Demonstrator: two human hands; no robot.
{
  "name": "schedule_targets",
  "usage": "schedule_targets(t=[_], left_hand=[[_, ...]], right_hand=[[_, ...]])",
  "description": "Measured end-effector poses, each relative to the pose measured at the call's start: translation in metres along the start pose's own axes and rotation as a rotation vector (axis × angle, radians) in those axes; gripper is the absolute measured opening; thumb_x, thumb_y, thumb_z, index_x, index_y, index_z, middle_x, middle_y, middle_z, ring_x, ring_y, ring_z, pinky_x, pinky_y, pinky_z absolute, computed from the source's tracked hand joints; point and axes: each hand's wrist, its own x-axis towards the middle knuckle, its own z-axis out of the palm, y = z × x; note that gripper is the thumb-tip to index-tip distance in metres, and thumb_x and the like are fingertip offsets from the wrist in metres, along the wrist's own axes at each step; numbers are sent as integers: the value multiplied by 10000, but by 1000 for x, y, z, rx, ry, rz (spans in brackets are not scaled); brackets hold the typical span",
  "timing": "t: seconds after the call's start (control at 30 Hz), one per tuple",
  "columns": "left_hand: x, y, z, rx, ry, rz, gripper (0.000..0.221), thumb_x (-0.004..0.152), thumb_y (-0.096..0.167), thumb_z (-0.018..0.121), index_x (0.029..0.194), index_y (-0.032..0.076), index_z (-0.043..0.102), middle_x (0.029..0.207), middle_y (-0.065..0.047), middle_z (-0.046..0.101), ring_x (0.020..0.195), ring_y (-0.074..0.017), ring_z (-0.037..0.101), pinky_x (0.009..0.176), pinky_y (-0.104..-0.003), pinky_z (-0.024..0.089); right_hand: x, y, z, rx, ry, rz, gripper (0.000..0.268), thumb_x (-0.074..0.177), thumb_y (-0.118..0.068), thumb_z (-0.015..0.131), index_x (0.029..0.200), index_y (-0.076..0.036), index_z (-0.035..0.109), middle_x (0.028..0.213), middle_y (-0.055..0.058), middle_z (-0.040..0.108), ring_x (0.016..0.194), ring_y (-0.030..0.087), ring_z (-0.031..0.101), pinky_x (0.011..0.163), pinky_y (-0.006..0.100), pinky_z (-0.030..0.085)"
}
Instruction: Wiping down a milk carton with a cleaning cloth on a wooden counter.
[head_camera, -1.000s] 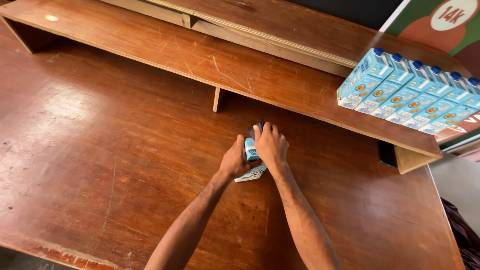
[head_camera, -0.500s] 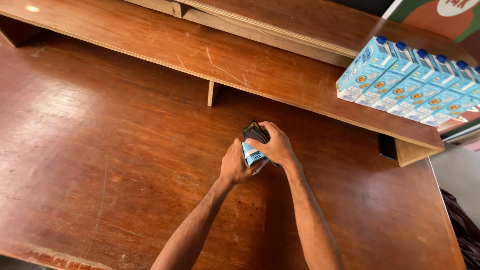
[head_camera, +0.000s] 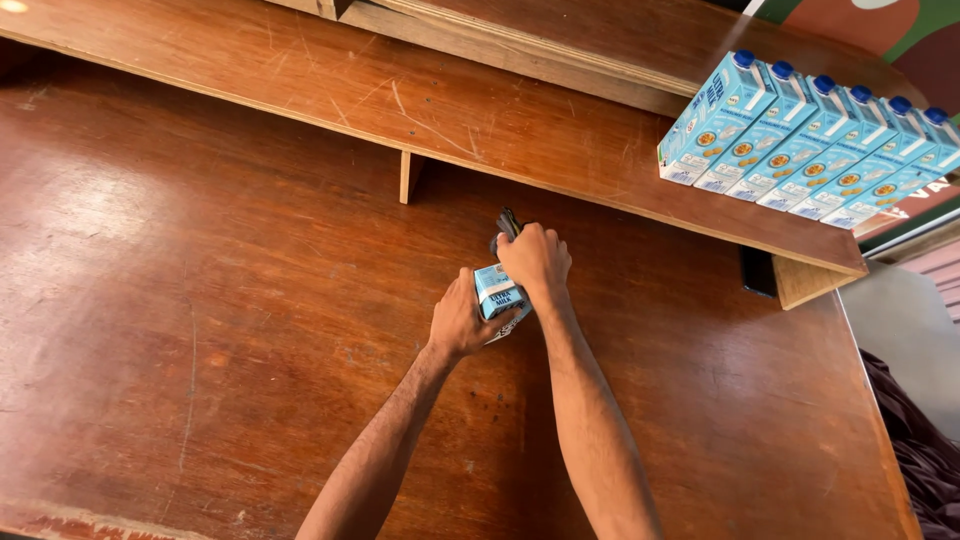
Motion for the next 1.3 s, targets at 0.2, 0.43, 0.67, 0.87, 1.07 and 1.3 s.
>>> schedule_targets(t=[0.2, 0.43, 0.67, 0.87, 1.07, 1.3], left_hand=[[-1, 2, -3, -15, -5, 2, 739, 787, 572, 781, 1199, 84, 408, 1097, -149, 606, 1154, -350, 616, 911, -622, 573], [3, -1, -4, -13, -4, 13, 734, 785, 571, 783, 1217, 113, 405, 1101, -109, 604, 1166, -311, 610, 903, -610, 582], [1, -4, -3, -28, -9, 4, 746, 787, 582, 776, 1234, 118, 399, 1111, -109, 609, 1174, -307, 603, 905, -613, 582], [8, 2, -13, -36, -1, -29, 762, 774, 634, 756, 1176, 93, 400, 1109, -146, 615, 1162, -342, 620, 923, -621, 565], [16, -5, -12, -59, 25, -57, 749, 775, 605, 770, 1158, 87, 388, 1104, -160, 618, 1149, -366, 632, 923, -620, 555], [11, -4, -5, 1, -12, -67, 715, 800, 577, 752, 1186, 90, 398, 1095, -123, 612, 1141, -326, 636, 883, -586, 576]], right_hand=[[-25, -22, -33, 257, -211, 64, 702, 739, -504, 662, 1184, 38, 697, 1127, 243, 711, 1126, 419, 672, 899, 494, 520], [-35, -15, -35, 470, -303, 126, 767, 741, -558, 708, 1214, 44, 662, 1190, 227, 678, 1225, 328, 627, 996, 420, 465], [28, 100, 88, 804, -214, 224, 701, 919, -549, 661, 1291, 37, 566, 1397, 306, 527, 1354, 460, 469, 1081, 633, 377], [-58, 44, 51, 1096, -77, 262, 817, 1049, -515, 488, 1604, -9, 167, 1624, 328, 187, 1513, 493, 170, 1179, 682, 173], [-57, 56, 61, 1021, 215, 90, 632, 1057, -457, 539, 1467, 18, 461, 1467, 267, 472, 1433, 386, 382, 1173, 514, 324], [-59, 55, 58, 578, 739, -505, 310, 979, -156, 652, 1284, -120, 693, 1376, 82, 645, 1266, 294, 606, 1059, 396, 490]])
